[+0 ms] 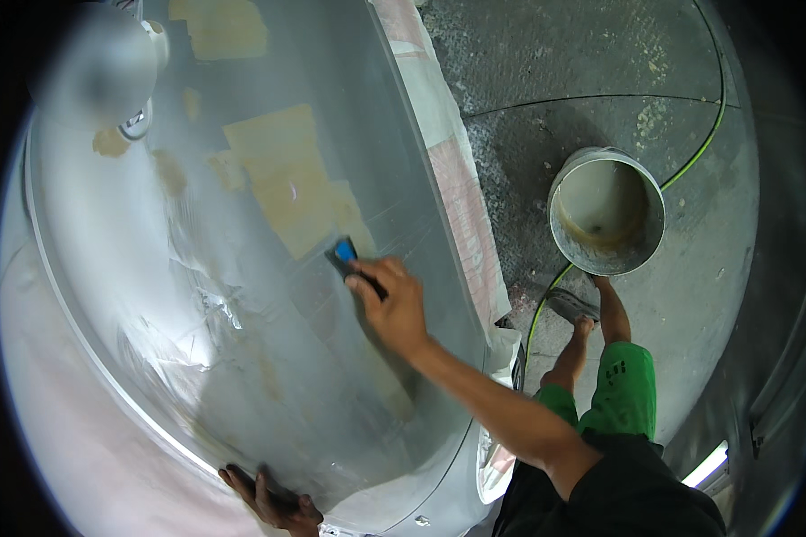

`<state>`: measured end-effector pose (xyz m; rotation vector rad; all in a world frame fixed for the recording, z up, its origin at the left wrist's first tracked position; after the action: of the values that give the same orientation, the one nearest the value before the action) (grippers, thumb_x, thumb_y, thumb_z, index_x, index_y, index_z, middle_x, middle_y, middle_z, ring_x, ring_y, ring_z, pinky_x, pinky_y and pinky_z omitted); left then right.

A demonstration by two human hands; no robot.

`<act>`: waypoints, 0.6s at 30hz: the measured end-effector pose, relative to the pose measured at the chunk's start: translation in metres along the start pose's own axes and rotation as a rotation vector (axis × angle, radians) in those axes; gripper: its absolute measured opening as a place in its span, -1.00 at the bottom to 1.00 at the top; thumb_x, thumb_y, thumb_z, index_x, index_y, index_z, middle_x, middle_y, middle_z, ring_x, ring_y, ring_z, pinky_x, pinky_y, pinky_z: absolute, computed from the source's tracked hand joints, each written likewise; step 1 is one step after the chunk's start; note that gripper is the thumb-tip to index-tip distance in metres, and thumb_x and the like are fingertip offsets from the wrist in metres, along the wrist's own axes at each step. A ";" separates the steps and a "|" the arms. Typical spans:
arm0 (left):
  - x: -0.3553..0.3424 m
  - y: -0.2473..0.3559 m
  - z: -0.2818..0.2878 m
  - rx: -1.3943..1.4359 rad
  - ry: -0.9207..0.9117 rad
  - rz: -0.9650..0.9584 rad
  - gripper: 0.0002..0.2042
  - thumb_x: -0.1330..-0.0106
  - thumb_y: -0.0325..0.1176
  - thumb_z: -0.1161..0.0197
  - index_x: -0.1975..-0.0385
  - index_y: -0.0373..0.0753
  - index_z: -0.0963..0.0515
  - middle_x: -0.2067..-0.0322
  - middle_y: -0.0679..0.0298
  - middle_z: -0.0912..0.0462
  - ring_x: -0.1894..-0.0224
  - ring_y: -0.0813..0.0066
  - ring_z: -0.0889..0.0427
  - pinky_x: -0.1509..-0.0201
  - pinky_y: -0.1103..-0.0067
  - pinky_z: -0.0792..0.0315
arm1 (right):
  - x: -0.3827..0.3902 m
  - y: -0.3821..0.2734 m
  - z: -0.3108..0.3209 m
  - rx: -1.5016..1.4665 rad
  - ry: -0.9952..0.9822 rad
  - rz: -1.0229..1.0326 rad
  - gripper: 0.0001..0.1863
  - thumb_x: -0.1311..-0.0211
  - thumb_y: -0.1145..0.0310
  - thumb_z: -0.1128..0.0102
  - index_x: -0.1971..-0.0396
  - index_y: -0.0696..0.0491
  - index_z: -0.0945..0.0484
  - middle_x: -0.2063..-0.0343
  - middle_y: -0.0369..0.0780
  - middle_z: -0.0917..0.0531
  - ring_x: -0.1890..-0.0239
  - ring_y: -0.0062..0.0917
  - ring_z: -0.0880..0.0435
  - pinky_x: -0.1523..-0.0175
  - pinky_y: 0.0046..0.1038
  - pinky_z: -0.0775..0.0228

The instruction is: The person sands the surface of a car hood using a sanding block and water from a bucket. They repeatedly dip the sanding block into the bucket and rub it across the hood to smooth the surface.

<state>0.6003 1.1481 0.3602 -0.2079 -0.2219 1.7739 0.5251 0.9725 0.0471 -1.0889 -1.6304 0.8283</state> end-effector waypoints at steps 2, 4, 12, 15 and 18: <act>-0.003 -0.001 0.000 0.003 0.006 -0.005 -0.33 -0.33 0.18 -0.01 -0.15 -0.37 -0.42 -0.34 -0.21 -0.18 -0.41 -0.29 -0.07 -0.38 -0.12 0.00 | 0.055 0.004 -0.002 -0.031 -0.010 -0.018 -0.76 -0.16 0.41 -0.37 0.18 0.15 -0.67 0.38 -0.13 -0.66 0.34 -0.40 -0.61 0.25 -0.37 -0.42; -0.002 -0.001 0.002 0.004 0.001 -0.022 -0.32 -0.33 0.18 0.00 -0.14 -0.38 -0.43 -0.34 -0.23 -0.17 -0.41 -0.29 -0.06 -0.38 -0.12 0.00 | 0.073 0.009 -0.005 -0.075 -0.043 -0.056 -0.78 -0.17 0.42 -0.32 0.20 0.17 -0.66 0.34 -0.14 -0.65 0.29 -0.32 -0.59 0.20 -0.35 -0.44; 0.002 -0.001 0.000 0.038 0.012 -0.022 -0.32 -0.33 0.19 0.03 -0.13 -0.38 -0.44 -0.34 -0.26 -0.15 -0.41 -0.31 -0.03 -0.39 -0.13 0.03 | 0.039 0.005 -0.003 -0.037 -0.038 -0.064 -0.80 -0.18 0.42 -0.31 0.22 0.16 -0.67 0.36 -0.13 -0.65 0.29 -0.32 -0.58 0.15 -0.37 -0.43; -0.003 0.000 -0.002 0.030 -0.004 -0.027 -0.31 -0.33 0.20 0.03 -0.13 -0.37 -0.44 -0.34 -0.25 -0.15 -0.42 -0.30 -0.01 -0.39 -0.12 0.04 | 0.062 0.016 -0.005 -0.092 0.008 0.002 -0.80 -0.16 0.43 -0.33 0.22 0.18 -0.66 0.41 -0.10 -0.63 0.34 -0.31 -0.59 0.24 -0.36 -0.39; -0.008 0.001 -0.003 0.030 -0.021 -0.028 -0.31 -0.33 0.22 0.03 -0.13 -0.35 -0.44 -0.34 -0.24 -0.16 -0.43 -0.30 0.00 -0.39 -0.13 0.05 | -0.021 0.012 -0.005 -0.024 0.032 -0.005 -0.79 -0.18 0.44 -0.31 0.21 0.19 -0.65 0.40 -0.10 -0.65 0.31 -0.37 -0.62 0.22 -0.39 -0.41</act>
<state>0.6020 1.1407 0.3569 -0.1643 -0.2118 1.7514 0.5359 0.9577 0.0306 -1.1089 -1.6200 0.7856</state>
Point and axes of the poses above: each hand's wrist, its own x-axis away from the middle knuckle, its own z-axis out of the back of the hand, y = z × x, the point moved 7 cm from there along -x, towards the middle knuckle
